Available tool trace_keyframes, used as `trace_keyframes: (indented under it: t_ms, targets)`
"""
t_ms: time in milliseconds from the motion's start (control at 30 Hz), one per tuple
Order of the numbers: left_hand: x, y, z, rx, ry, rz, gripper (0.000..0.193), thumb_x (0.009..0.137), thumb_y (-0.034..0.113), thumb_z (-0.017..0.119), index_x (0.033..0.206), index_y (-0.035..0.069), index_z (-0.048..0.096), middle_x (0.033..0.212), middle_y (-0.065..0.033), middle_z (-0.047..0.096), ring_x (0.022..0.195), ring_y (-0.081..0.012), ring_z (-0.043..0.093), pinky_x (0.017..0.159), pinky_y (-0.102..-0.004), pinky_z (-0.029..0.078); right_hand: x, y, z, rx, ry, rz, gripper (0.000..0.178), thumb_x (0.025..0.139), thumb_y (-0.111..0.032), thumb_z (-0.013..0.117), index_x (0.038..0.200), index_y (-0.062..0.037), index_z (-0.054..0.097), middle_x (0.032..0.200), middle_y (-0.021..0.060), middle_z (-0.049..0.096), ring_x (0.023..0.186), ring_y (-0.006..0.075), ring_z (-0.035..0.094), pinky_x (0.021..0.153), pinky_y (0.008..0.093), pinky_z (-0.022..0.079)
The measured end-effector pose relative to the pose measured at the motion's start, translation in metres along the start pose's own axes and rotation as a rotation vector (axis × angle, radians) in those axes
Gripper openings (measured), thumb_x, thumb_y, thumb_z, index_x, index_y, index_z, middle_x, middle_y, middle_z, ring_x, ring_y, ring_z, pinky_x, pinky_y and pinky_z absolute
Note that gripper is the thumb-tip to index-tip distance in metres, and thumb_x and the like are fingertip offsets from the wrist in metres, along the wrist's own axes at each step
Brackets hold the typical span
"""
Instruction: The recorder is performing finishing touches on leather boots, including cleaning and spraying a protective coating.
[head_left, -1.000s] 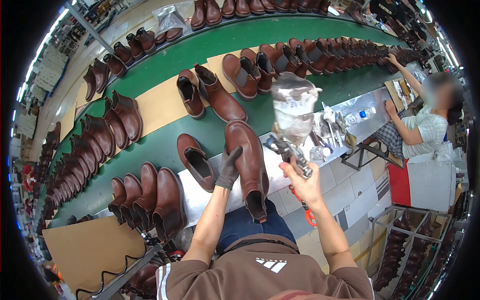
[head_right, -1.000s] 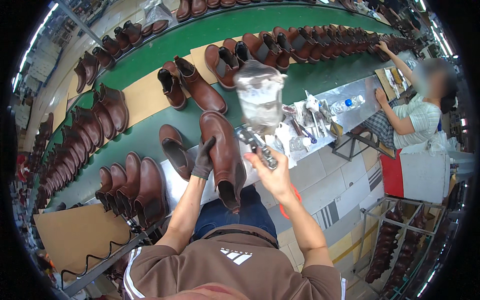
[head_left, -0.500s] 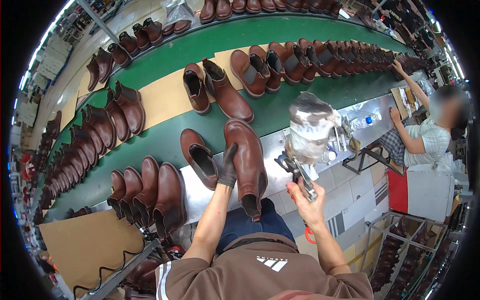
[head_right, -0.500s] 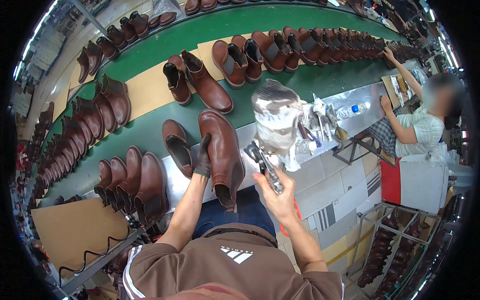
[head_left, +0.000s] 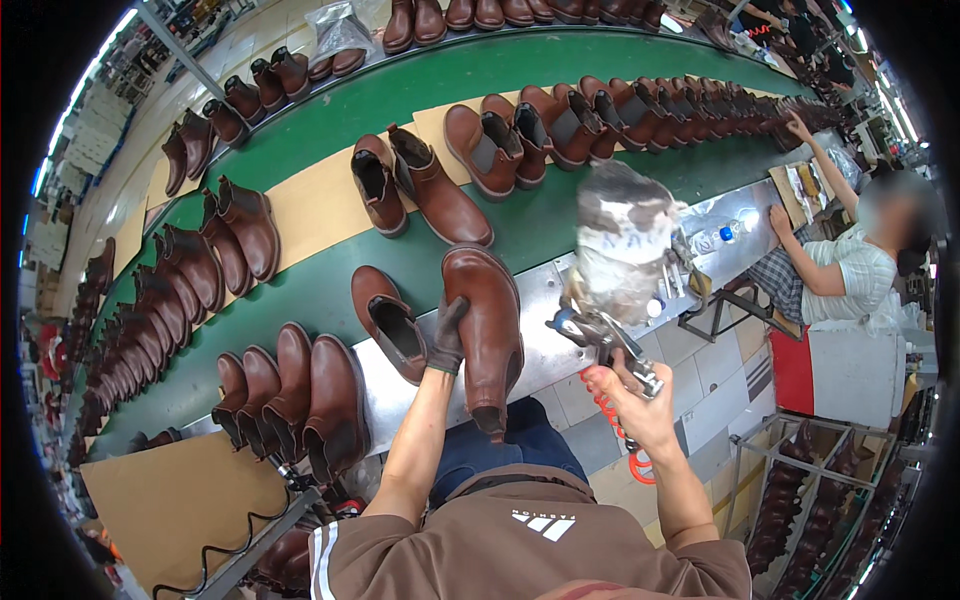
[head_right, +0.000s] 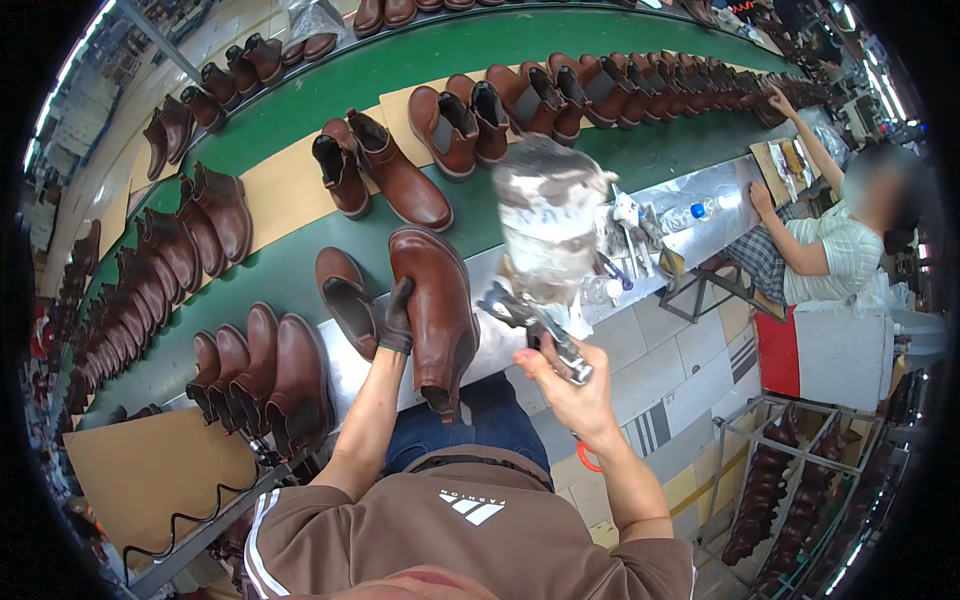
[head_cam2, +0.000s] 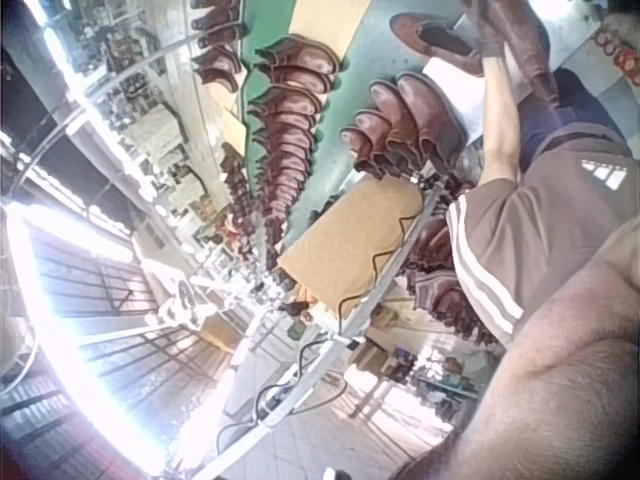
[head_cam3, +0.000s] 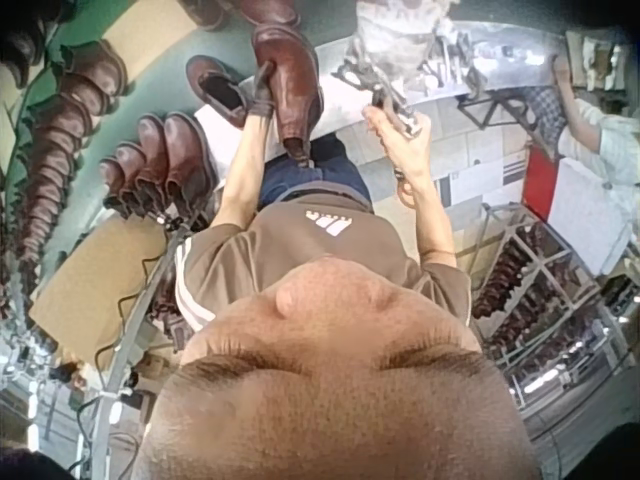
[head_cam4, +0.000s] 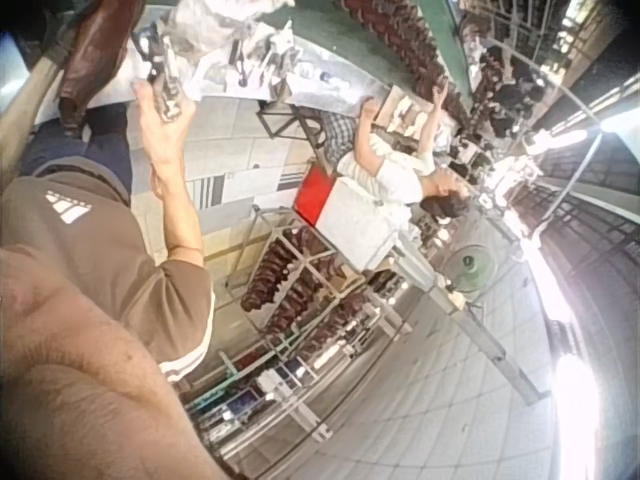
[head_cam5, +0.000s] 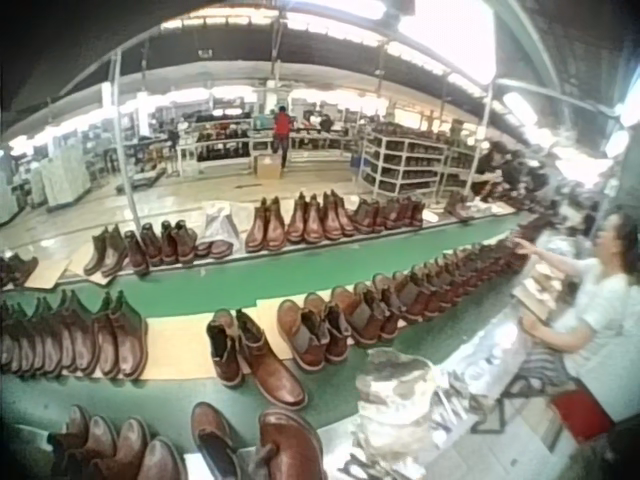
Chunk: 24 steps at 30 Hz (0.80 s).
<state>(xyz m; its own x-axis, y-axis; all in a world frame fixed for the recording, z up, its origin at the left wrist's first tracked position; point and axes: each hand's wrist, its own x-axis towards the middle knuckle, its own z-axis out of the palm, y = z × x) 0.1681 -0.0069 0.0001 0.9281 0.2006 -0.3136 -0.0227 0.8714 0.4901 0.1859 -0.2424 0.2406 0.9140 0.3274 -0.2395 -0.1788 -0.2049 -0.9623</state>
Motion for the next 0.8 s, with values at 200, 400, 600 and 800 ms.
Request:
trace_keyframes:
  t_ms: [200, 400, 600, 800]
  targets:
    - [0.007, -0.005, -0.003, 0.028, -0.161, 0.1, 0.068, 0.078, 0.028, 0.071, 0.133, 0.005, 0.037, 0.122, -0.0121, 0.052, 0.109, -0.0258, 0.055, 0.093, -0.0392, 0.048, 0.022, -0.005, 0.014, -0.043, -0.041, 0.056, 0.022, 0.082, -0.013, 0.071, 0.072, 0.0004, 0.057, 0.061, -0.0029, 0.053, 0.058, 0.0029, 0.046, 0.051, 0.02, 0.037]
    - [0.013, -0.01, -0.024, 0.058, -0.093, 0.121, 0.063, 0.077, 0.023, 0.072, 0.129, 0.006, 0.042, 0.119, -0.0111, 0.055, 0.105, -0.0238, 0.057, 0.09, -0.0379, 0.05, 0.0, -0.008, 0.005, 0.0, -0.016, 0.024, 0.022, 0.084, -0.01, 0.069, 0.069, -0.0008, 0.055, 0.06, -0.0029, 0.051, 0.057, 0.0027, 0.043, 0.05, 0.0198, 0.036]
    - [0.003, 0.003, 0.005, 0.154, -0.135, 0.081, 0.062, 0.076, 0.018, 0.072, 0.128, 0.003, 0.042, 0.117, -0.012, 0.056, 0.103, -0.0234, 0.058, 0.088, -0.0372, 0.05, 0.026, -0.016, 0.014, -0.103, -0.069, 0.018, 0.024, 0.082, -0.01, 0.071, 0.067, -0.0014, 0.054, 0.059, -0.0054, 0.045, 0.057, 0.0026, 0.039, 0.05, 0.0198, 0.032]
    - [-0.006, 0.013, 0.026, 0.211, -0.031, 0.15, 0.059, 0.077, 0.015, 0.071, 0.127, 0.001, 0.041, 0.113, -0.0132, 0.057, 0.098, -0.0238, 0.06, 0.084, -0.0366, 0.053, 0.002, -0.003, -0.009, -0.061, 0.026, -0.004, 0.029, 0.081, -0.011, 0.072, 0.064, -0.0033, 0.05, 0.058, -0.0052, 0.046, 0.057, 0.0026, 0.04, 0.049, 0.0194, 0.033]
